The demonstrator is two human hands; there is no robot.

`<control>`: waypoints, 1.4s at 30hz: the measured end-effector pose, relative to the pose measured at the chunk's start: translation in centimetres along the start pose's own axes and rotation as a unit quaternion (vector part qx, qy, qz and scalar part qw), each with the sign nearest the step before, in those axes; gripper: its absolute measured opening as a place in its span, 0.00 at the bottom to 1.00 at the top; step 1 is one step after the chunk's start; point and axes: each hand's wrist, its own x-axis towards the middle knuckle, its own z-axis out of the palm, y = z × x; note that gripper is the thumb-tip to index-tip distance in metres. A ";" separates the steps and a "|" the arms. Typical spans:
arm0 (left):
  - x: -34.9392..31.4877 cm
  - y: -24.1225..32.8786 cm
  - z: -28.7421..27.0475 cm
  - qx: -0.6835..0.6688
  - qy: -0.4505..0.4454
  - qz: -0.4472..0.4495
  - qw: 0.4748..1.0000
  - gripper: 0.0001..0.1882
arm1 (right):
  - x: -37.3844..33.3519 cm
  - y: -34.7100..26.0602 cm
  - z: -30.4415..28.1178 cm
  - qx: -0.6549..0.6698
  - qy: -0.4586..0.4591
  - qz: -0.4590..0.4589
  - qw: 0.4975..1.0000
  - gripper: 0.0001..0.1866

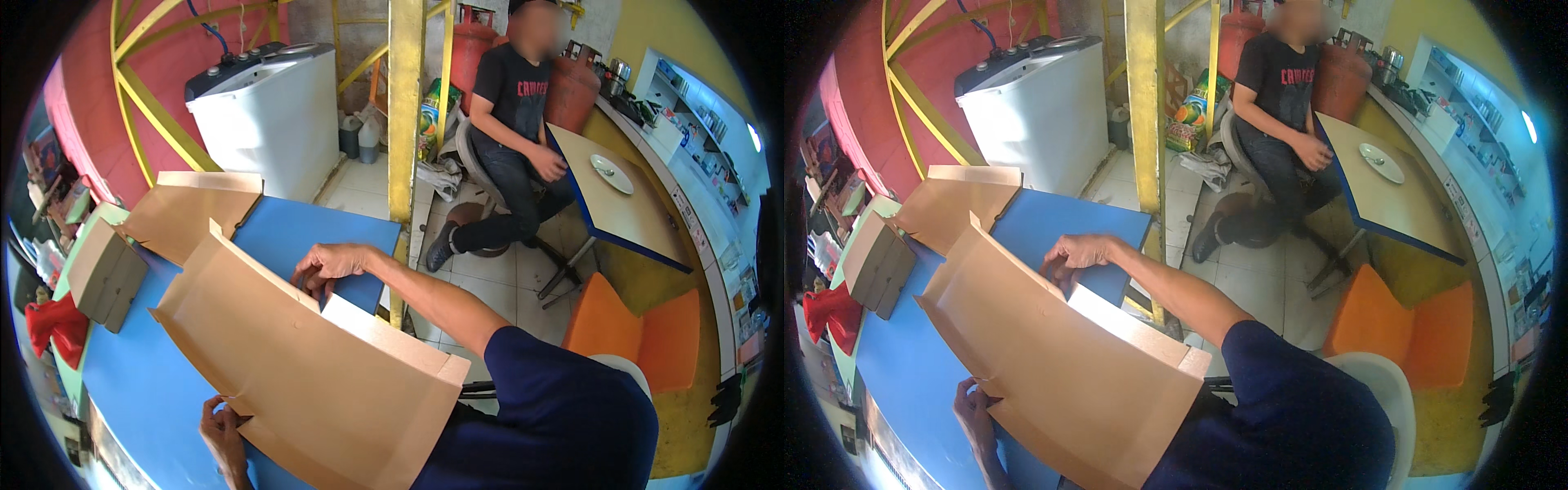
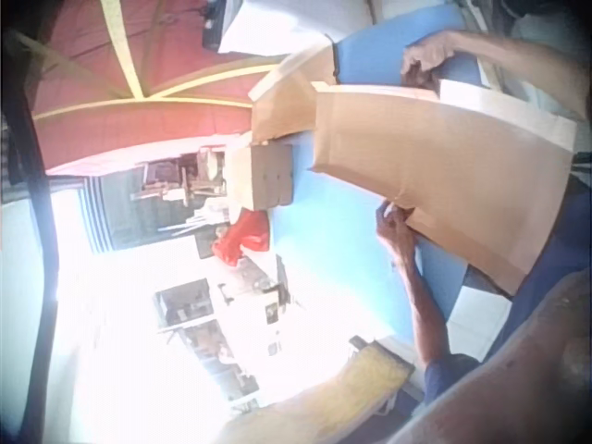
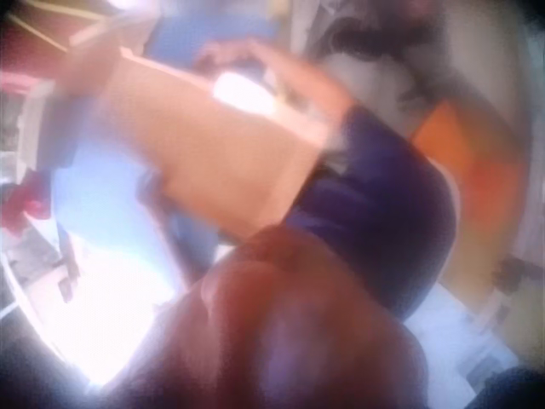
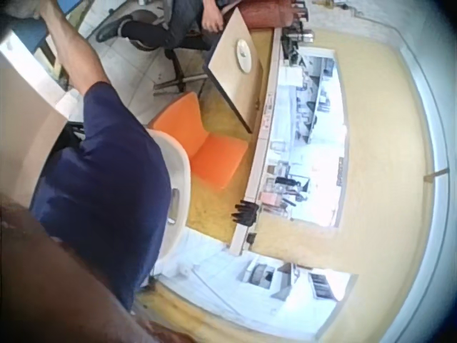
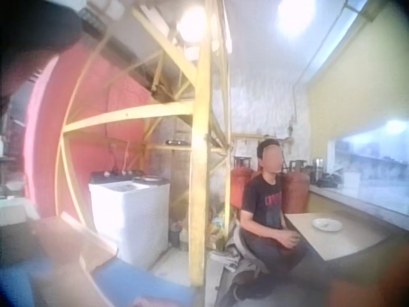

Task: The person assembles flat-packed cardboard boxes by hand. They fold the side flaps, tuck the tabs into slots, and press the seams to form the box structure. The person repeats this process for multiple boxes, stacking the finished ones on the table.

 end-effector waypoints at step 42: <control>-0.5 -0.5 0.6 0.000 0.036 0.031 0.999 0.10 | 10.6 4.3 -3.3 -0.115 0.404 -0.135 0.898 0.09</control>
